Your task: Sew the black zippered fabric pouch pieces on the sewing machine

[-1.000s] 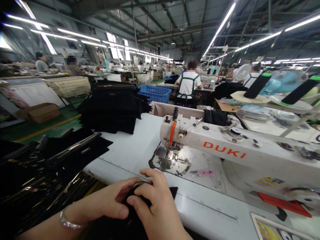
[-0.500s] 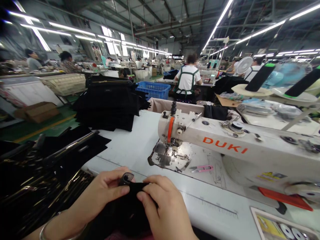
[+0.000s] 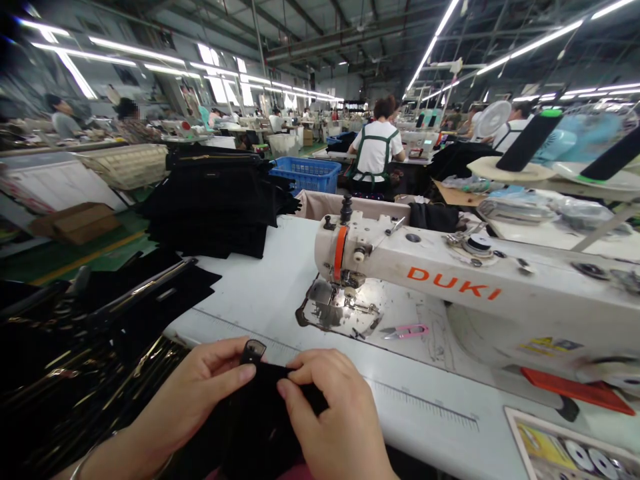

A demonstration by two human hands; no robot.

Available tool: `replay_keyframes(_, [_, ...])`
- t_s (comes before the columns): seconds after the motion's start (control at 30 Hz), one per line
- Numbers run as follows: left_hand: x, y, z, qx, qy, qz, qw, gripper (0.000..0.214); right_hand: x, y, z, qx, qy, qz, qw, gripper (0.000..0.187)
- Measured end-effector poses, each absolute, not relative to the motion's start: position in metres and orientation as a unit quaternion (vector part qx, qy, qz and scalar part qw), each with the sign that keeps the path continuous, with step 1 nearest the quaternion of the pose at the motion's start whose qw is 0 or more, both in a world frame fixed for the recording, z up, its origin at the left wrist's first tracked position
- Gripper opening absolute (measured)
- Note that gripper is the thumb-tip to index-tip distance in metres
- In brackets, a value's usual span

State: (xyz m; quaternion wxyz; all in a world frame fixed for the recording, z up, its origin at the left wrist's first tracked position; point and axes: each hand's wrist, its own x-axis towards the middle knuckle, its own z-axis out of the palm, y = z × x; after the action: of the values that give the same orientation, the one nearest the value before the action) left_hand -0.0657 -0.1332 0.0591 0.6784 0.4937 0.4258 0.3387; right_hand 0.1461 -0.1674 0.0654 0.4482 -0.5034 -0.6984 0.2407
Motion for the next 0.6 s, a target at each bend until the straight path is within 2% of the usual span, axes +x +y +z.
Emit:
replay_keyframes(0.2, [-0.066, -0.131, 0.057, 0.523, 0.457, 0.306, 0.651, 0.026, 0.144, -0.167, 0.061, -0.524, -0.681, 0.276, 0.431, 0.012])
replay_keyframes(0.3, [-0.067, -0.126, 0.062, 0.554, 0.456, 0.273, 0.640, 0.027, 0.146, -0.166, 0.061, -0.553, -0.664, 0.326, 0.384, 0.013])
replay_keyframes(0.37, [-0.069, -0.118, 0.069, 0.574, 0.438, 0.236, 0.651, 0.027, 0.149, -0.165, 0.064, -0.533, -0.671, 0.374, 0.355, 0.007])
replay_keyframes(0.4, [-0.070, -0.111, 0.072, 0.586, 0.426, 0.208, 0.657, 0.027, 0.151, -0.165, 0.065, -0.500, -0.685, 0.399, 0.348, 0.011])
replay_keyframes(0.5, [-0.071, -0.080, 0.076, 0.640, 0.393, 0.113, 0.651, 0.025, 0.153, -0.163, 0.058, -0.376, -0.742, 0.433, 0.346, 0.041])
replay_keyframes(0.53, [-0.071, -0.067, 0.074, 0.678, 0.385, 0.083, 0.621, 0.024, 0.153, -0.160, 0.051, -0.356, -0.762, 0.418, 0.343, 0.048])
replay_keyframes(0.6, [-0.066, -0.038, 0.064, 0.764, 0.379, 0.034, 0.521, 0.021, 0.151, -0.152, 0.035, -0.362, -0.811, 0.330, 0.319, 0.049])
